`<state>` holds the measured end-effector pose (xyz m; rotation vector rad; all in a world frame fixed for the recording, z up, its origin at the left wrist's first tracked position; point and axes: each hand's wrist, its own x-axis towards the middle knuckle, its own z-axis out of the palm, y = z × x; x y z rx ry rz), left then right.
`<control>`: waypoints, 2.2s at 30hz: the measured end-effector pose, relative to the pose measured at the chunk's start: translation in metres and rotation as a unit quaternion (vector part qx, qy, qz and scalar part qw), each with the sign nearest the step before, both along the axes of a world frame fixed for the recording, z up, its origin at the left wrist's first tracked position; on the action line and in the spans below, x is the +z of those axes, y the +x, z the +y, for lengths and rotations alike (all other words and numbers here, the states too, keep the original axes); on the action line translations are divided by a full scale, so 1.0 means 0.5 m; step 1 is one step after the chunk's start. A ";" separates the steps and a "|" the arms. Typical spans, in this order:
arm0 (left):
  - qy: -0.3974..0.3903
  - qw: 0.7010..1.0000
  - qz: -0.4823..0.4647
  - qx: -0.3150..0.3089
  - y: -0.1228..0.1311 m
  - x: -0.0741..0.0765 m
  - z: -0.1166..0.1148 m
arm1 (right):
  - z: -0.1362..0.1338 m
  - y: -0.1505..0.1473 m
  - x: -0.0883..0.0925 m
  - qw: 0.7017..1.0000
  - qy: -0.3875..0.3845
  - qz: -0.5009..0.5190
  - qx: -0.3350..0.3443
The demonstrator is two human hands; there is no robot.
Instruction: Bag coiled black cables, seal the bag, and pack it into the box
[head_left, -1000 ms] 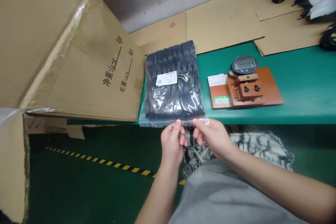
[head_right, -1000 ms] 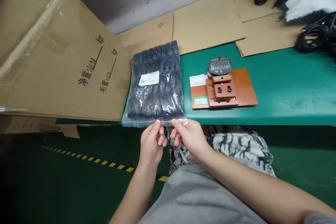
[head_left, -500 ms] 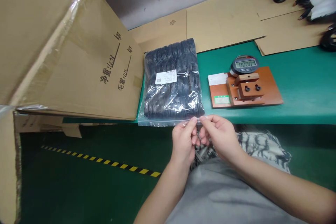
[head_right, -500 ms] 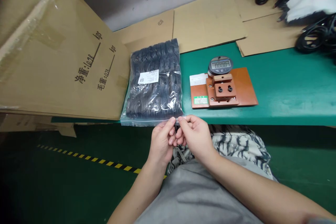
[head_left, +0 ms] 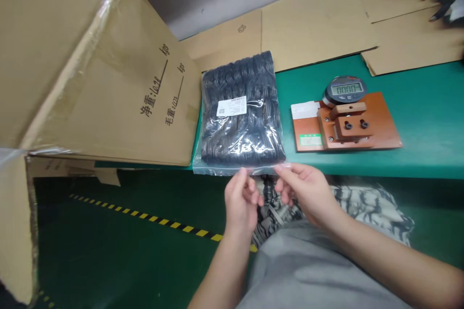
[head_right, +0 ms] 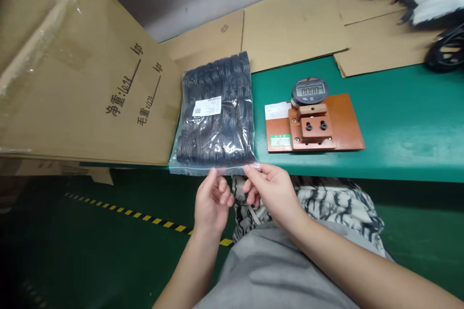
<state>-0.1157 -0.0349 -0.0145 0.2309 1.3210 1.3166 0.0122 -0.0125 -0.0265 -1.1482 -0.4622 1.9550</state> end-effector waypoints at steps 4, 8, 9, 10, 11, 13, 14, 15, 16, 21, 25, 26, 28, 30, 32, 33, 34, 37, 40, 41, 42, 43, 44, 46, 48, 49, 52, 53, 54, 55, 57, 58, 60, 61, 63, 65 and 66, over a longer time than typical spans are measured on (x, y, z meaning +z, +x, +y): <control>0.006 0.994 0.011 0.111 -0.074 0.003 0.005 | -0.002 -0.014 0.005 0.998 -0.024 0.031 0.039; 0.017 0.988 0.062 0.143 -0.135 0.003 0.019 | -0.006 -0.034 0.007 0.996 -0.038 0.068 0.043; 0.017 0.987 0.065 0.143 -0.145 0.004 0.021 | -0.007 -0.038 0.006 0.996 -0.035 0.066 0.039; 0.017 0.988 0.063 0.140 -0.153 0.005 0.023 | -0.008 -0.041 0.005 0.997 -0.029 0.063 0.030; 0.018 0.988 0.062 0.138 -0.159 0.006 0.023 | -0.009 -0.042 0.004 0.998 -0.023 0.059 0.017; 0.024 0.989 0.065 0.132 -0.167 0.009 0.023 | -0.011 -0.042 0.001 0.999 -0.014 0.053 -0.007; 0.027 0.989 0.068 0.126 -0.170 0.011 0.022 | -0.012 -0.042 -0.001 0.999 -0.010 0.050 -0.017; 0.027 0.990 0.071 0.119 -0.172 0.012 0.021 | -0.013 -0.041 -0.002 0.999 -0.008 0.047 -0.023; 0.025 0.991 0.073 0.110 -0.173 0.013 0.021 | -0.014 -0.040 -0.003 0.999 -0.005 0.043 -0.025; 0.020 0.991 0.098 0.092 -0.181 0.009 0.020 | -0.011 -0.044 -0.007 1.000 0.007 0.019 -0.005; 0.025 0.990 0.099 0.093 -0.186 0.003 0.021 | -0.008 -0.048 -0.003 1.000 0.007 0.019 0.006; 0.028 0.991 0.095 0.095 -0.187 0.003 0.022 | -0.006 -0.047 -0.001 1.000 0.006 0.019 0.006; 0.031 0.990 0.089 0.103 -0.188 0.003 0.024 | -0.004 -0.044 0.003 1.000 0.000 0.020 0.006; 0.035 0.989 0.090 0.112 -0.187 0.006 0.024 | -0.001 -0.039 0.007 1.000 -0.004 0.023 0.010; 0.029 0.990 0.087 0.103 -0.186 0.009 0.021 | 0.001 -0.035 0.007 0.999 -0.004 0.021 0.025; 0.021 0.992 0.087 0.090 -0.186 0.011 0.019 | 0.002 -0.033 0.007 0.999 -0.002 0.018 0.034; 0.013 0.994 0.085 0.073 -0.186 0.012 0.017 | 0.002 -0.033 0.007 0.999 -0.001 0.014 0.044; -0.006 0.996 0.086 0.037 -0.188 0.016 0.014 | 0.000 -0.035 0.007 0.999 0.001 0.007 0.050; -0.006 0.995 0.093 0.032 -0.190 0.017 0.018 | -0.003 -0.039 0.007 0.999 0.003 0.013 0.031; -0.003 0.995 0.097 0.035 -0.190 0.016 0.020 | -0.004 -0.040 0.006 1.000 0.003 0.015 0.026; 0.002 0.994 0.102 0.040 -0.189 0.015 0.023 | -0.005 -0.040 0.005 1.000 0.004 0.016 0.022; 0.008 0.993 0.106 0.049 -0.187 0.013 0.025 | -0.006 -0.041 0.004 1.000 0.006 0.015 0.018; 0.014 0.992 0.109 0.060 -0.184 0.012 0.027 | -0.007 -0.041 0.002 1.000 0.009 0.012 0.013; 0.024 0.990 0.115 0.081 -0.178 0.010 0.028 | -0.010 -0.041 -0.002 1.000 0.012 0.007 -0.003; 0.021 0.990 0.111 0.080 -0.172 0.010 0.024 | -0.013 -0.041 -0.003 1.000 0.009 0.012 -0.011; 0.014 0.992 0.103 0.073 -0.169 0.011 0.021 | -0.014 -0.042 -0.003 1.000 0.005 0.019 -0.007; -0.010 0.996 0.081 0.032 -0.164 0.011 0.016 | -0.015 -0.058 0.003 0.998 -0.007 0.048 0.032; -0.011 0.996 0.082 0.023 -0.162 0.010 0.016 | -0.015 -0.068 0.005 0.997 -0.011 0.062 0.050; -0.008 0.996 0.086 0.016 -0.161 0.010 0.017 | -0.014 -0.080 0.006 0.994 -0.016 0.078 0.068; -0.004 0.996 0.089 0.011 -0.161 0.009 0.018 | -0.013 -0.095 0.007 0.992 -0.019 0.093 0.086; 0.002 0.996 0.083 0.011 -0.161 0.010 0.021 | -0.011 -0.129 0.006 0.988 -0.013 0.117 0.104; 0.004 0.997 0.077 0.013 -0.163 0.011 0.021 | -0.010 -0.145 0.005 0.987 -0.006 0.124 0.098; 0.004 0.997 0.075 0.017 -0.167 0.014 0.021 | -0.008 -0.172 0.002 0.988 0.005 0.139 0.069; 0.005 0.997 0.080 0.021 -0.170 0.015 0.020 | -0.008 -0.182 0.002 0.988 0.007 0.145 0.053; 0.011 0.995 0.100 0.027 -0.173 0.014 0.019 | -0.007 -0.193 0.002 0.988 0.004 0.149 0.027; 0.023 0.993 0.116 0.030 -0.173 0.009 0.019 | -0.007 -0.198 0.005 0.989 0.000 0.148 0.014; 0.032 0.992 0.121 0.033 -0.171 0.005 0.020 | -0.007 -0.200 0.007 0.988 -0.002 0.154 0.015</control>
